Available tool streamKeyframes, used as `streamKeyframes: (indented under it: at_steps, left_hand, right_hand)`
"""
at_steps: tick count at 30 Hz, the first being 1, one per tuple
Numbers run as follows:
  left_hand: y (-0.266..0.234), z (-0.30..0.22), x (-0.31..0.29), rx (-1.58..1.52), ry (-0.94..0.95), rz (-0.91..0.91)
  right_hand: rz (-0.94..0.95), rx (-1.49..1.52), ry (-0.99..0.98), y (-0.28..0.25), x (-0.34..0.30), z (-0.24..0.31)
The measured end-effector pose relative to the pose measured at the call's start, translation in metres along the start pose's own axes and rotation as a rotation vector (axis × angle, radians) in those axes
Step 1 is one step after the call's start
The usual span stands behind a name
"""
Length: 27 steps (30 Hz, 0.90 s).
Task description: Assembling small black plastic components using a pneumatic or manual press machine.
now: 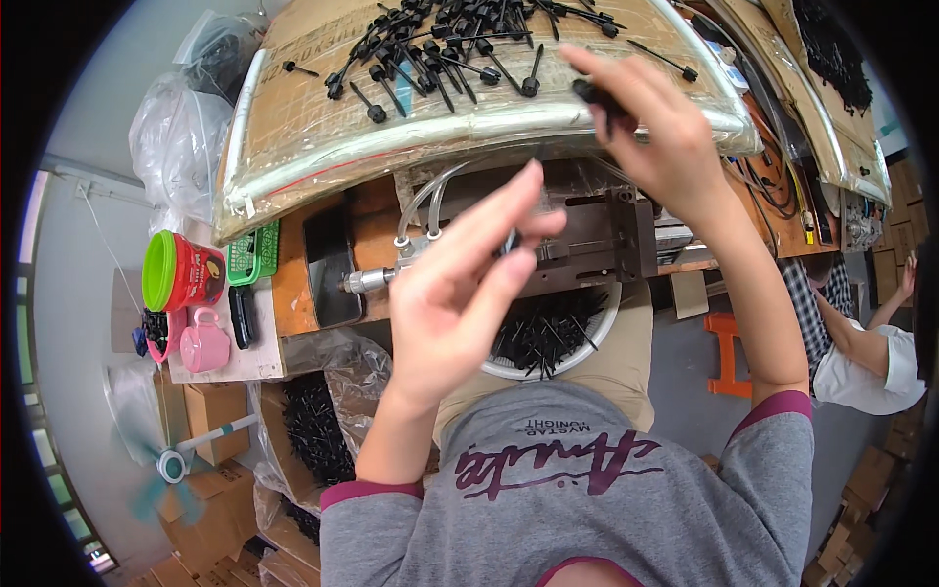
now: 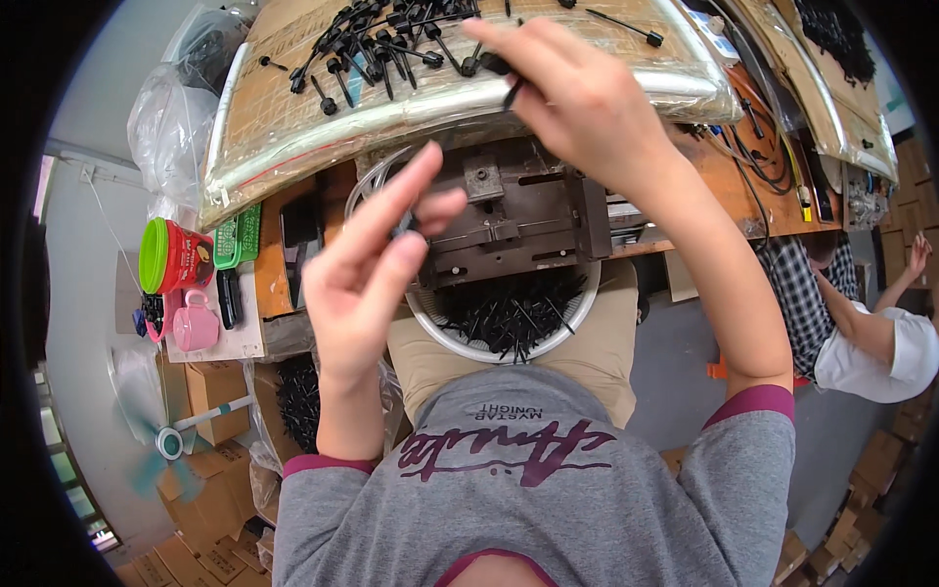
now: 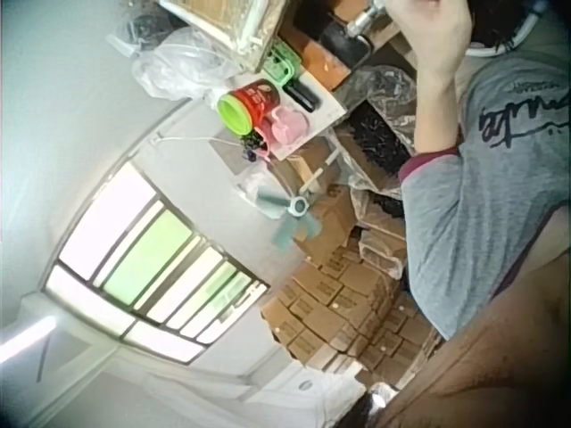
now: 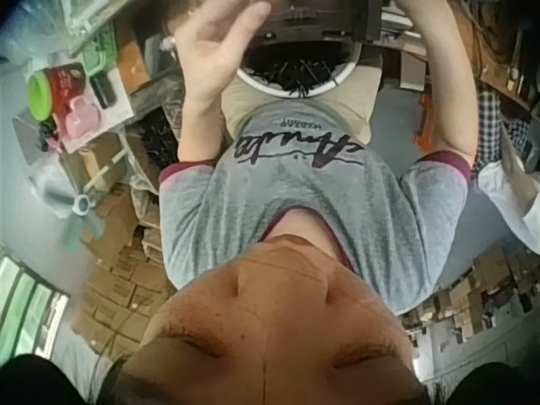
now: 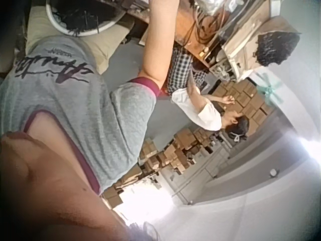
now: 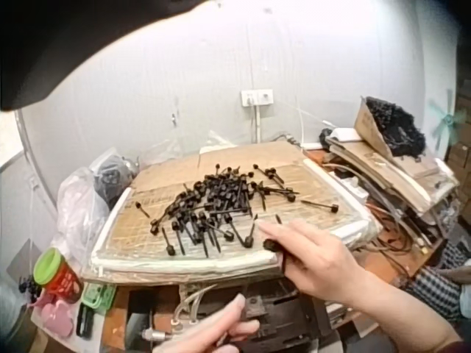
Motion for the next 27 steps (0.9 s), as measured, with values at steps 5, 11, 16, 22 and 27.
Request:
streamKeyframes:
  at_steps: [5, 11, 16, 22, 27]
  left_hand:
    - [0.009, 0.027, -0.048, 0.485, 0.099, 0.04]
    - [0.031, 0.049, -0.072, 0.819, 0.177, 0.155]
    - [0.028, 0.07, -0.077, 0.819, 0.178, 0.036]
    - [0.053, 0.066, -0.066, 1.204, 0.346, 0.101]
    - [0.055, 0.073, -0.062, 1.272, 0.272, 0.183]
  right_hand:
    - [-0.143, 0.459, 0.429, -0.016, -0.024, -0.041]
    - [-0.113, 0.552, 0.576, -0.02, -0.06, -0.016]
    - [-0.147, 0.363, 0.429, -0.03, -0.075, 0.008]
    - [-0.079, 0.119, 0.144, -0.022, -0.086, 0.049]
    - [-0.049, 0.085, 0.075, -0.015, -0.096, 0.055]
Point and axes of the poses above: each hand's wrist, its own x-axis towards the middle knuckle, its own y-axis out of the palm, z = x × y, the point moved 10 cm from there along x, towards the middle knuckle, and after that the axes turned 1 degree about -x, right-handed, at the moved point
